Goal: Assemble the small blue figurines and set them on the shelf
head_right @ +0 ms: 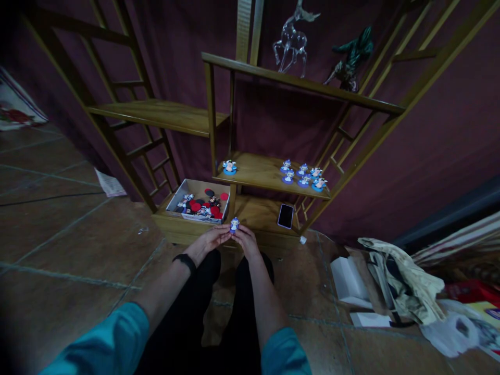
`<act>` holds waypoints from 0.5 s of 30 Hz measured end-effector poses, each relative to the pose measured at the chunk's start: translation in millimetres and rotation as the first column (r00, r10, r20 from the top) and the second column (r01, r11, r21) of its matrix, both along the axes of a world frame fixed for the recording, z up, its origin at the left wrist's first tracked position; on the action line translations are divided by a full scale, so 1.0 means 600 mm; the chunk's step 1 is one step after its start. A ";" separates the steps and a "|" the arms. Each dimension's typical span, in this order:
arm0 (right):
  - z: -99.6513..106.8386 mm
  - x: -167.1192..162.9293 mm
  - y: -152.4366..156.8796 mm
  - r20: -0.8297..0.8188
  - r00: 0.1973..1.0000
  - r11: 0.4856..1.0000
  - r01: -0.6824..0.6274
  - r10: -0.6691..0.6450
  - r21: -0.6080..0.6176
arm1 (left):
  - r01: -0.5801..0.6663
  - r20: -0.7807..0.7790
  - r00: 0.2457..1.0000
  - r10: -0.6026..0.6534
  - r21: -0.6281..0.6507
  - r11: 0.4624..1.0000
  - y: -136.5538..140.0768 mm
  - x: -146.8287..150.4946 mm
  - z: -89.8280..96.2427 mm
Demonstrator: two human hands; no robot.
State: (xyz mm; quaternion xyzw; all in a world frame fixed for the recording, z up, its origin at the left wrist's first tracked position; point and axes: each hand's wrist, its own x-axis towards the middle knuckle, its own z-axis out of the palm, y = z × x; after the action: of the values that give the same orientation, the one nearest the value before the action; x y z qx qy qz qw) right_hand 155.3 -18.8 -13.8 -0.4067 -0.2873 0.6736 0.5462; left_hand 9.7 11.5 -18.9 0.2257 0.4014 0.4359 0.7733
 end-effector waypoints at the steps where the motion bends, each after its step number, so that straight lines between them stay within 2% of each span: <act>1: 0.000 0.000 -0.001 -0.012 1.000 1.000 -0.003 0.003 0.005 | 0.003 0.004 1.000 -0.003 0.010 1.000 0.000 -0.001 0.000; 7: -0.008 0.003 0.001 -0.022 1.000 0.999 -0.003 0.003 0.044 | 0.044 -0.011 0.999 -0.043 0.040 0.998 -0.002 -0.004 0.005; 15: -0.012 0.003 0.004 -0.022 1.000 0.998 -0.021 0.023 0.062 | 0.010 -0.052 0.999 -0.007 0.049 0.999 -0.002 -0.001 0.004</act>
State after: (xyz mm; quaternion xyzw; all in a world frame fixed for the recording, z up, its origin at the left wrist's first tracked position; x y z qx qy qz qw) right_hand 157.4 -16.5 -21.1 -0.3789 -0.3063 0.6749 0.5542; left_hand 8.9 10.5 -16.8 0.2574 0.4097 0.4363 0.7586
